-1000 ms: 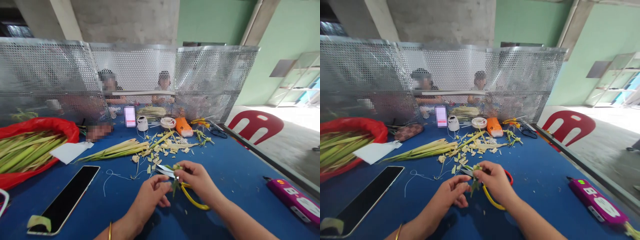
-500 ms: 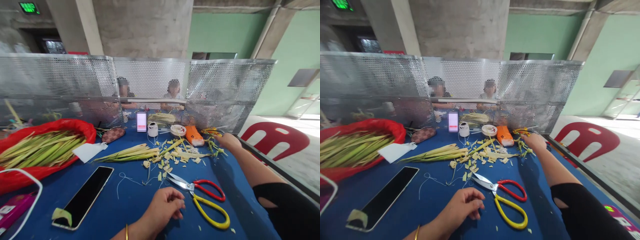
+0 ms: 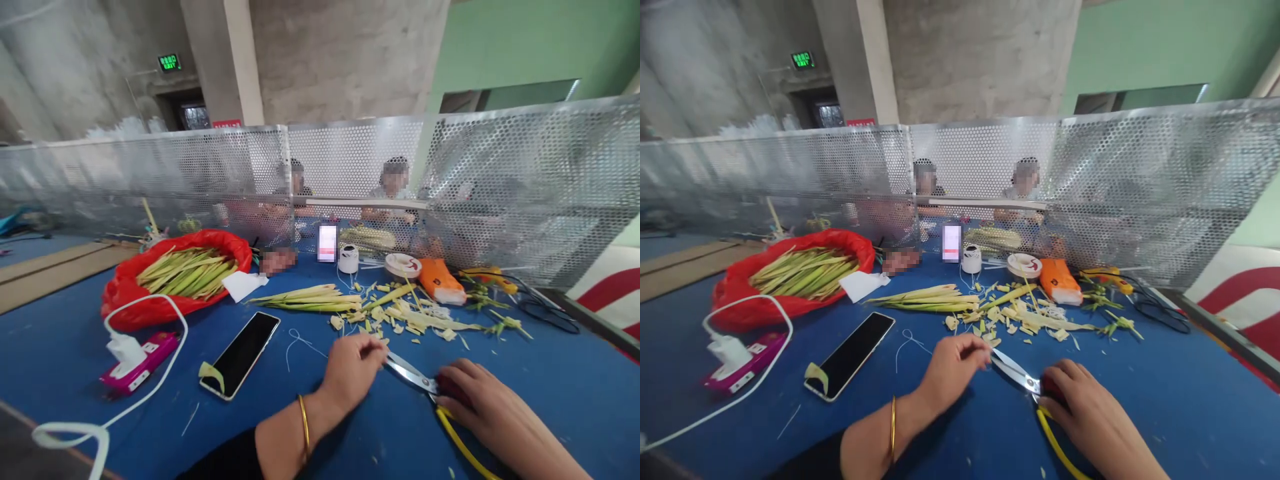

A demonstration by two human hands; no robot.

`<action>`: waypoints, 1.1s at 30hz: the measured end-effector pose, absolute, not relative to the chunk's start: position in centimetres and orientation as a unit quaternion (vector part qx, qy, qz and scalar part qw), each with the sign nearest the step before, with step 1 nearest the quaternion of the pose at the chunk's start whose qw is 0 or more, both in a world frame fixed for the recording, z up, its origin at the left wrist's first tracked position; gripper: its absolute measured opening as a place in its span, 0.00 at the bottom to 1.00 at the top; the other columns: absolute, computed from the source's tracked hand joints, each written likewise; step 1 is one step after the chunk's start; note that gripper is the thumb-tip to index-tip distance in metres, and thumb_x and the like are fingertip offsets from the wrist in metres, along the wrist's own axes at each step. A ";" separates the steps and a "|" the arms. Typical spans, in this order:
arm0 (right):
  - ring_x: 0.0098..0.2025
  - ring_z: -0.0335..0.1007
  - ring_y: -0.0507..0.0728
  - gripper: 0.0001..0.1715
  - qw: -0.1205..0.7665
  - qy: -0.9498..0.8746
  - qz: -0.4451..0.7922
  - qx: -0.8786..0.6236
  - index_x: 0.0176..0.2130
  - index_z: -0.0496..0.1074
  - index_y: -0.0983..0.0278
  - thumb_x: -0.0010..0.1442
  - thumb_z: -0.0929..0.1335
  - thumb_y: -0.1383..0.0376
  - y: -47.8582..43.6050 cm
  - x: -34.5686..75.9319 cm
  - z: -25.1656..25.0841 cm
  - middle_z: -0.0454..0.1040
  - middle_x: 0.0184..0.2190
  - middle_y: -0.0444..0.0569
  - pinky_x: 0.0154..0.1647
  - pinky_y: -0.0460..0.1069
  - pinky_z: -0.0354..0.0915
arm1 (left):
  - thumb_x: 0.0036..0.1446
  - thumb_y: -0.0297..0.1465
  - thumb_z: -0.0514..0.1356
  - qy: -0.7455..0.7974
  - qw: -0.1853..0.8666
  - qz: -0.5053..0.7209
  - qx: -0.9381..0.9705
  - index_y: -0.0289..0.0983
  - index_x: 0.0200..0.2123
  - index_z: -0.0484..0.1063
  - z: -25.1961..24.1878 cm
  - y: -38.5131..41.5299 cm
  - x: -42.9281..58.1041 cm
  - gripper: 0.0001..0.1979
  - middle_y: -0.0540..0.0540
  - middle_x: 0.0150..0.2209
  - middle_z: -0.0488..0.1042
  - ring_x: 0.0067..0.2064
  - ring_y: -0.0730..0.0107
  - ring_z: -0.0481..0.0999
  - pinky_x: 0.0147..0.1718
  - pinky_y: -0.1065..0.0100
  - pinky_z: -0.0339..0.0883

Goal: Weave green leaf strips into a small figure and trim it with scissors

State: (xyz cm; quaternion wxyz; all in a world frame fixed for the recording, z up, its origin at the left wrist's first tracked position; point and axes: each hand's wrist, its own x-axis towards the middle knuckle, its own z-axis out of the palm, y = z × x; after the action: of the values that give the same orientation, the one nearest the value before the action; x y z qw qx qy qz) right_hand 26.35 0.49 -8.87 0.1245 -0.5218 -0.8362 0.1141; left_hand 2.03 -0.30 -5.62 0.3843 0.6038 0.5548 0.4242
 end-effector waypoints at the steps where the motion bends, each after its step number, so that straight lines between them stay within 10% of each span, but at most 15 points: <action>1: 0.42 0.71 0.60 0.12 0.120 -0.837 0.126 -0.518 0.40 0.74 0.57 0.59 0.64 0.57 0.7 26.7 -8.7 0.73 0.41 0.51 0.43 0.53 0.66 | 0.53 0.30 0.57 0.588 0.303 0.409 0.628 0.39 0.33 0.78 -5.2 0.6 1.0 0.09 0.48 0.31 0.79 0.33 0.67 0.76 0.34 0.68 0.66; 6: 0.42 0.70 0.60 0.11 0.110 -0.835 0.132 -0.522 0.42 0.74 0.58 0.59 0.65 0.61 1.6 27.5 -7.9 0.73 0.41 0.50 0.43 0.53 0.65 | 0.53 0.23 0.55 0.685 0.018 0.262 0.680 0.39 0.37 0.79 -4.7 5.0 -4.5 0.13 0.44 0.42 0.79 0.47 0.58 0.73 0.46 0.61 0.64; 26: 0.41 0.69 0.62 0.08 0.104 -0.834 0.076 -0.536 0.38 0.73 0.62 0.59 0.65 0.67 1.4 26.2 -7.3 0.72 0.37 0.52 0.40 0.53 0.64 | 0.61 0.36 0.58 0.682 0.064 0.115 0.719 0.36 0.52 0.67 -0.4 12.8 3.3 0.18 0.41 0.51 0.70 0.47 0.61 0.73 0.44 0.56 0.70; 29: 0.41 0.70 0.62 0.07 0.114 -0.835 0.067 -0.533 0.37 0.74 0.62 0.59 0.65 0.66 1.4 26.3 -7.7 0.73 0.37 0.52 0.39 0.54 0.65 | 0.57 0.29 0.56 0.684 0.090 0.127 0.713 0.34 0.27 0.75 2.3 10.9 0.3 0.10 0.41 0.29 0.76 0.34 0.62 0.76 0.33 0.65 0.65; 33: 0.47 0.70 0.61 0.14 0.248 -0.818 0.024 -0.519 0.47 0.71 0.61 0.63 0.63 0.63 1.3 26.1 -7.3 0.72 0.46 0.54 0.45 0.53 0.67 | 0.56 0.32 0.52 0.668 0.105 0.196 0.710 0.38 0.21 0.70 4.2 5.9 -3.1 0.14 0.49 0.20 0.71 0.26 0.69 0.69 0.26 0.70 0.55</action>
State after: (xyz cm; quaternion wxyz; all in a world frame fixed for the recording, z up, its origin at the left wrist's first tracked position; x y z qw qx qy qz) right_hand 26.06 1.26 -7.34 0.2476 -0.5193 -0.8176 0.0241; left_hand -3.08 5.88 4.17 0.1047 0.7099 0.6683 0.1960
